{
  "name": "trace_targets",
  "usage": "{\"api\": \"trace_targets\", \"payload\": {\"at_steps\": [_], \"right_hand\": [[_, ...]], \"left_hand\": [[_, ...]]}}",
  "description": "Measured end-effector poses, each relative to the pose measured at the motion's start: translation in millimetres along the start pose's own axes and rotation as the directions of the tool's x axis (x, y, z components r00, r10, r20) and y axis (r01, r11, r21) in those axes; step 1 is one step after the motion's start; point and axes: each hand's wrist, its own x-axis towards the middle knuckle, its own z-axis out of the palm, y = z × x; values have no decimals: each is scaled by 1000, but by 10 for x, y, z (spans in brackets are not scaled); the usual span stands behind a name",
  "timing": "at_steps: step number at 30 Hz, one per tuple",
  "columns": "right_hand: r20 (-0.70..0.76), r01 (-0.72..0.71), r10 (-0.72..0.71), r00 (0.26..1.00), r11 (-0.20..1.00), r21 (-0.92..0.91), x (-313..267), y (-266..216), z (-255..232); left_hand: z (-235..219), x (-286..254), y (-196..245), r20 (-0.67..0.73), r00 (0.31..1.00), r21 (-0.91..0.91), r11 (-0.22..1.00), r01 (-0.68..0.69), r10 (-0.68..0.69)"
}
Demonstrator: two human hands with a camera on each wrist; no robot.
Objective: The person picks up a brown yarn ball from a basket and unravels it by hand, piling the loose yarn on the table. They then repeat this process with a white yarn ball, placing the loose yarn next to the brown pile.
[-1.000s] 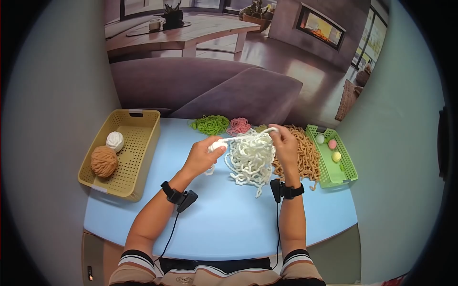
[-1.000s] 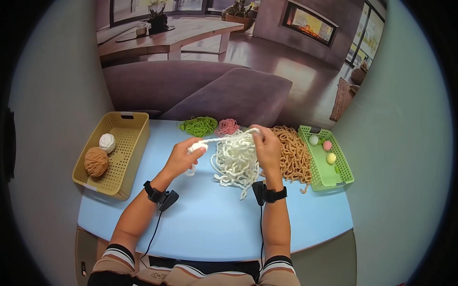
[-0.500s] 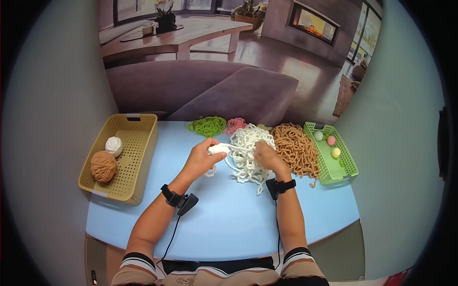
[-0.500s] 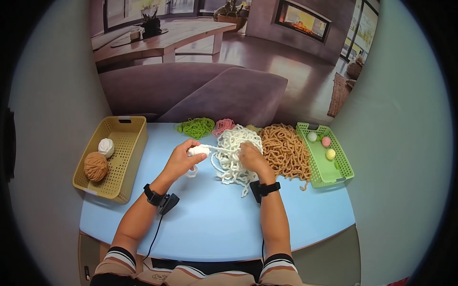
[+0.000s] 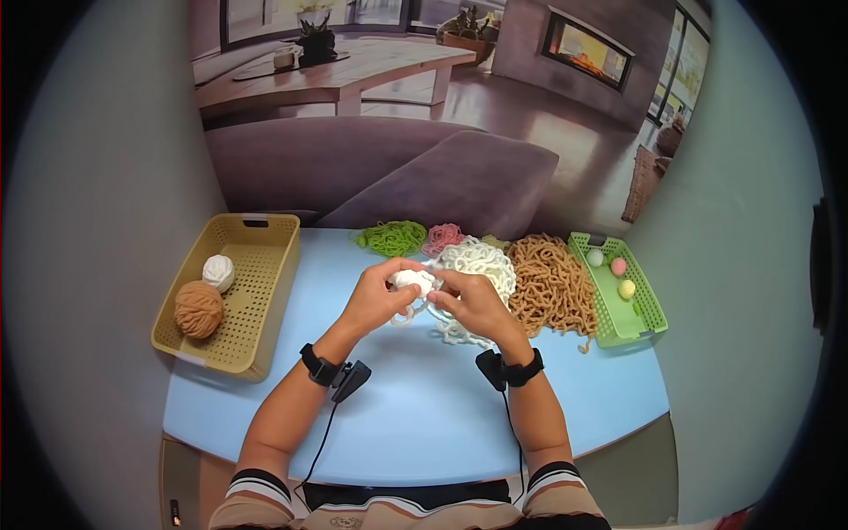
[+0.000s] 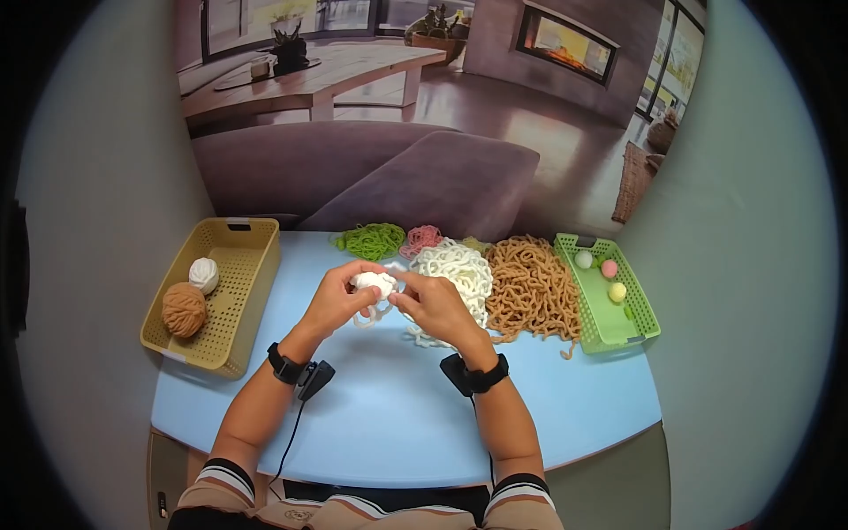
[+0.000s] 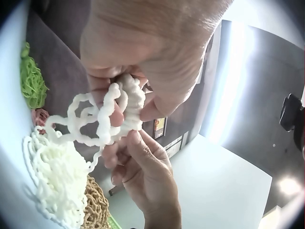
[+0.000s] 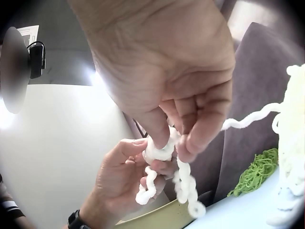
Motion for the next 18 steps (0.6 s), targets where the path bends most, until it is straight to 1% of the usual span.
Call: {"api": "trace_targets", "payload": {"at_steps": [1,2,5,6,9,10,12,13,14,15,16,18], "right_hand": [[48,-55,53,997,997,55,8,32,-24],[-1,-53,53,999,994,91,16,49,-44],[-141,-41,49,989,998,57,33,237,-194],[-194,-70,76,978,997,36,43,298,-221],[-337,-2,-45,940,990,-140,71,360,-188],[-345,30,-64,936,994,-104,79,361,-167],[-298,-20,52,953,994,108,76,328,-141],[-266,-48,104,958,976,211,71,298,-145],[-210,-69,163,964,915,397,61,215,-184],[-144,-94,211,967,819,566,42,100,-247],[-71,-123,245,967,691,712,21,8,-303],[43,-148,173,984,659,737,-28,-58,-387]], "left_hand": [[-9,-8,30,-8,1000,-24,1000,0,0],[-18,-16,62,-14,1000,-47,999,1,-1],[-24,-8,70,-27,1000,-78,997,-1,-1],[-20,-2,62,-30,1000,-82,997,-2,-1],[23,-3,25,34,999,-71,997,42,-39],[34,-1,27,24,999,-86,996,24,-22],[50,-5,34,2,1000,-113,994,-11,11],[31,3,24,-32,999,-158,987,-32,27],[-6,20,9,-68,997,-203,978,-54,41],[-25,35,4,-104,993,-246,966,-78,54],[-21,40,25,-187,981,-325,940,-103,43],[-54,30,80,-245,969,-374,924,-82,-13]]}}
